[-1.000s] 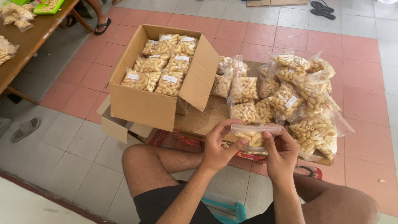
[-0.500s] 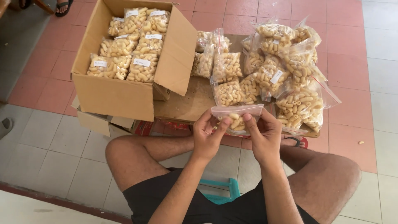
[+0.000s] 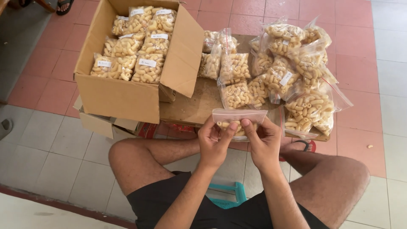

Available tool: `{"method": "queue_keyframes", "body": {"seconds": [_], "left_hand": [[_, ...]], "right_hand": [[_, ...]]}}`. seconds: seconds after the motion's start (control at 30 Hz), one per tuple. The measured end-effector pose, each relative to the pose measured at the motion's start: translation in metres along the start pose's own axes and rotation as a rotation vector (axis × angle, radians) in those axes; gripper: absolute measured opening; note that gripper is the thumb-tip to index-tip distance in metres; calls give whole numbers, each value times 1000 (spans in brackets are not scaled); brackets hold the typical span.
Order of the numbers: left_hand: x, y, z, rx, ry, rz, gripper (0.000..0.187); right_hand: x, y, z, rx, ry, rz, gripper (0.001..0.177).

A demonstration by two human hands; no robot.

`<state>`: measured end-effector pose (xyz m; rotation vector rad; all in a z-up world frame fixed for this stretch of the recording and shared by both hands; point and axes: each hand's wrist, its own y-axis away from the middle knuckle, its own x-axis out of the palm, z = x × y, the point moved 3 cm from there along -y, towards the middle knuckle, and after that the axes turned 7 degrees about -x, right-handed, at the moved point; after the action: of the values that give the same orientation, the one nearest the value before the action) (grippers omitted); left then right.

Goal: Packing individual plastic bags of snacks into a cardboard box for distribution.

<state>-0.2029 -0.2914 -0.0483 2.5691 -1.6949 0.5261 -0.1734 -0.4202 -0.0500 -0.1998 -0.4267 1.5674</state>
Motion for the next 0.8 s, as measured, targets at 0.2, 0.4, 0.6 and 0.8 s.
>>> {"method": "queue_keyframes", "body": {"seconds": [0.2, 0.4, 0.6, 0.8], "left_hand": [[-2, 1, 4, 39, 38, -49, 20], [-4, 1, 10, 57, 45, -39, 18], [-7, 0, 17, 52, 63, -28, 18], [-7, 2, 15, 42, 54, -23, 17]], "right_hand": [[4, -1, 13, 6, 2, 6, 11], [6, -2, 13, 40, 7, -14, 12], [8, -2, 12, 49, -2, -21, 13], [9, -3, 17, 40, 14, -18, 11]]}}
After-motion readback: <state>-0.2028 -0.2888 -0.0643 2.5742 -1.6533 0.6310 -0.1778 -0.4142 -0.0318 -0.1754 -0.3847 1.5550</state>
